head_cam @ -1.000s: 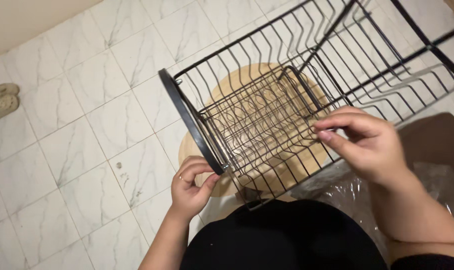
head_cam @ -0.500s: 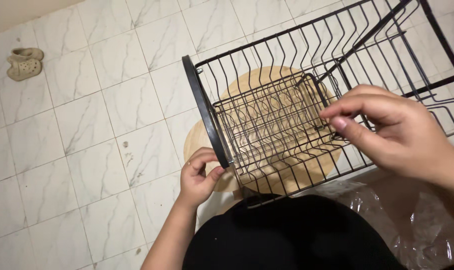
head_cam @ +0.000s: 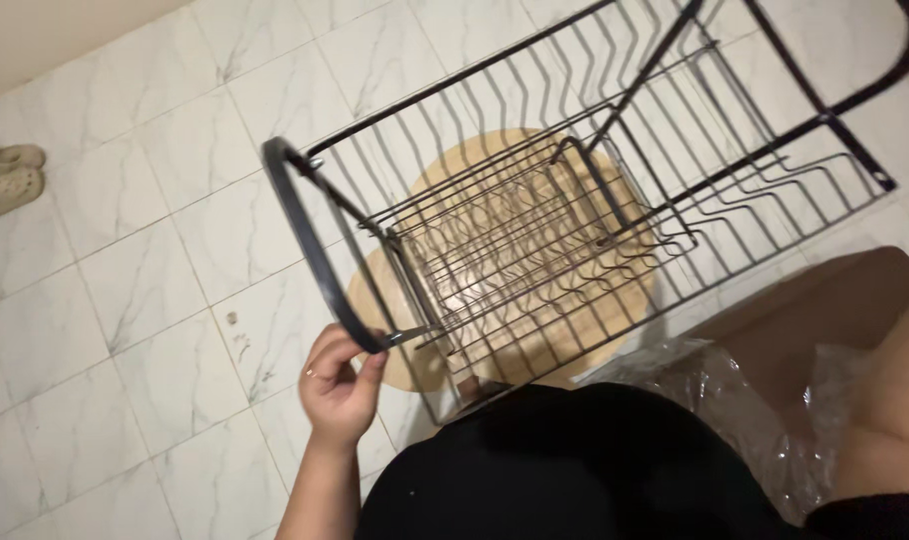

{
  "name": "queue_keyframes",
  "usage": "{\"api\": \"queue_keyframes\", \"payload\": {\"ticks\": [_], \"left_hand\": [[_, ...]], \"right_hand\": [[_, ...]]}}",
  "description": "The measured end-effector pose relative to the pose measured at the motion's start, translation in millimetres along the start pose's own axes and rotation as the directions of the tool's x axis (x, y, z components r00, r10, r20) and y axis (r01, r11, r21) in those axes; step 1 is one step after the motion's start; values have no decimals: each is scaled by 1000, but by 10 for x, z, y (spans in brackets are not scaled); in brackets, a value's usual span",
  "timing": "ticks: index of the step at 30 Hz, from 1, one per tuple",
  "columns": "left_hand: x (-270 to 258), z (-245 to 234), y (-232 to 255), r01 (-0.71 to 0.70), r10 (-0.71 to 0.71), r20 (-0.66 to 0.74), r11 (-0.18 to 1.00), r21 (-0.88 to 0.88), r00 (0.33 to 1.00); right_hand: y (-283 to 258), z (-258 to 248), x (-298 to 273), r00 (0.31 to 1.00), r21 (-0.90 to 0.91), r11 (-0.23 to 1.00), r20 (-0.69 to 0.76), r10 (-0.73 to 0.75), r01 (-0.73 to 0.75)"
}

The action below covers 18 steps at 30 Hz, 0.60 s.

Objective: The person assembles a black wire dish rack by hand, inserting and tightening small metal fasteners into the frame's side rails. The rack is positioned on a round wooden stool during the process.

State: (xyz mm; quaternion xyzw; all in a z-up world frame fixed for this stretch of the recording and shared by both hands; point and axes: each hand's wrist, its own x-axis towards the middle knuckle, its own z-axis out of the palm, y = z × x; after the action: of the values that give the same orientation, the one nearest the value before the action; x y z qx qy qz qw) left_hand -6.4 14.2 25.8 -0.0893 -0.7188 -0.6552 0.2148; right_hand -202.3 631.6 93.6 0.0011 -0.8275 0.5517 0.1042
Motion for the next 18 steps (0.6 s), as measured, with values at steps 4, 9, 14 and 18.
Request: {"api": "queue_keyframes", "payload": {"ticks": [4, 9, 14, 18], "left_hand": [[-67, 30, 18, 40, -41, -39, 998, -41, 998], [-91, 52, 38, 61, -67, -62, 995, -81, 996], [-151, 33, 18, 109, -112, -81, 993, -43, 990], [-173, -5, -83, 62, -61, -97, 998, 2, 993]], "right_hand": [[660, -234, 142, 986, 167, 981, 146, 78, -102], [784, -101, 119, 976, 341, 919, 154, 153, -198], [862, 14, 116, 977, 514, 834, 168, 130, -200], [1010, 98, 177, 967, 620, 756, 245, 70, -211]]}}
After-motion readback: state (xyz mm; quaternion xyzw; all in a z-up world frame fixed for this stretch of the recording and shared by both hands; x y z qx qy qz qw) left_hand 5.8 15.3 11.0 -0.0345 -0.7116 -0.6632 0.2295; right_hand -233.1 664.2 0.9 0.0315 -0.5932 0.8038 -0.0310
